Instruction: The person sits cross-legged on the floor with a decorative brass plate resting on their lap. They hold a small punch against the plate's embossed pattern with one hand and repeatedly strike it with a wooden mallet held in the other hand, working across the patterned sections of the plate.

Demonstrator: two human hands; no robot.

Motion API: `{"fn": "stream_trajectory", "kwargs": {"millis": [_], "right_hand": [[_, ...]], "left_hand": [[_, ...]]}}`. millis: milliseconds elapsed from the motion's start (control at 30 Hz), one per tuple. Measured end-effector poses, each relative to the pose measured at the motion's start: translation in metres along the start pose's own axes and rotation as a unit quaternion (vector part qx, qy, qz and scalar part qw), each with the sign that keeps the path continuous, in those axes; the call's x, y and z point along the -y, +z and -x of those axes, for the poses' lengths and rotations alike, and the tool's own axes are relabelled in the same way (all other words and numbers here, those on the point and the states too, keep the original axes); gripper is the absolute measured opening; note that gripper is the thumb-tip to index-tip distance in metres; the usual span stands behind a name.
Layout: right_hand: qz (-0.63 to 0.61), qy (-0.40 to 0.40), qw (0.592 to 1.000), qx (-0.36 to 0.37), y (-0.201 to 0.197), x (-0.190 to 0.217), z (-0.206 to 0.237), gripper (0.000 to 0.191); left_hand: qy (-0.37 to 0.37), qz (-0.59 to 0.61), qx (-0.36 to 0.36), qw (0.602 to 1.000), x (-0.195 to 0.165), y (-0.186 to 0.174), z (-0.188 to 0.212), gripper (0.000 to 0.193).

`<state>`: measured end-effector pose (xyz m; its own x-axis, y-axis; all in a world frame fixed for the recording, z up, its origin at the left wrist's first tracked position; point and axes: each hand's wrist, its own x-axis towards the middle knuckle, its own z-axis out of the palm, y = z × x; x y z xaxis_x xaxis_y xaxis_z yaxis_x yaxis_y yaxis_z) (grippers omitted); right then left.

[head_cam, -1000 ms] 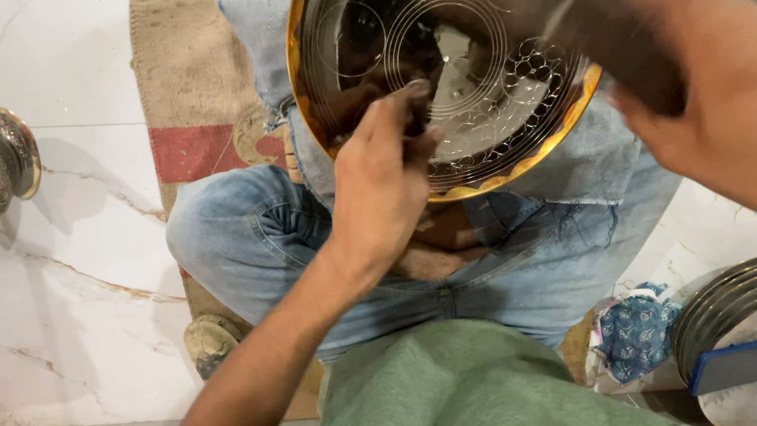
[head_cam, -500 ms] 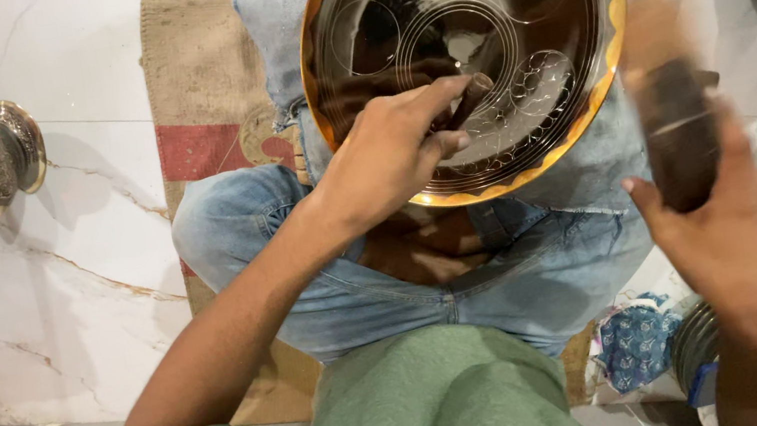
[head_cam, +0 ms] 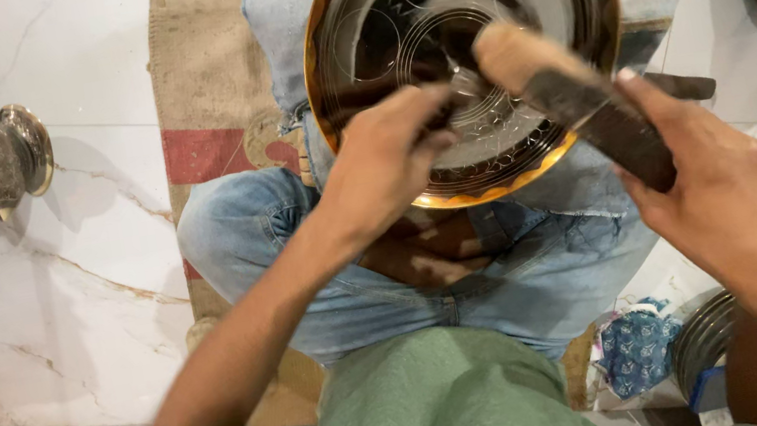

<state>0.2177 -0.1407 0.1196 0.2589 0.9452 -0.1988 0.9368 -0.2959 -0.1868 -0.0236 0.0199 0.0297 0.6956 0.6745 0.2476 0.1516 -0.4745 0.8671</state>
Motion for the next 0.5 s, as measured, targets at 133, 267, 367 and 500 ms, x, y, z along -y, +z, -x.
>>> {"fn": "stream_trajectory", "kwargs": {"millis": [133, 267, 367, 500], "right_hand": [[-0.232, 0.103, 0.963, -0.092, 0.039, 0.006, 0.004, 0.091], [-0.347, 0.134, 0.916, -0.149, 0.087, 0.017, 0.005, 0.094], [-0.364, 0.100, 0.909, -0.179, 0.097, 0.021, -0.002, 0.091], [-0.350, 0.116, 0.915, -0.162, 0.089, 0.021, -0.016, 0.086]], "left_hand": [[-0.114, 0.081, -0.185, 0.973, -0.007, 0.005, 0.021, 0.026], [-0.029, 0.054, -0.249, 0.967, 0.003, 0.030, 0.018, 0.025], [-0.001, 0.028, -0.250, 0.968, 0.013, 0.035, 0.015, 0.023], [0.025, 0.008, -0.269, 0.963, 0.020, 0.035, 0.004, 0.027]]}}
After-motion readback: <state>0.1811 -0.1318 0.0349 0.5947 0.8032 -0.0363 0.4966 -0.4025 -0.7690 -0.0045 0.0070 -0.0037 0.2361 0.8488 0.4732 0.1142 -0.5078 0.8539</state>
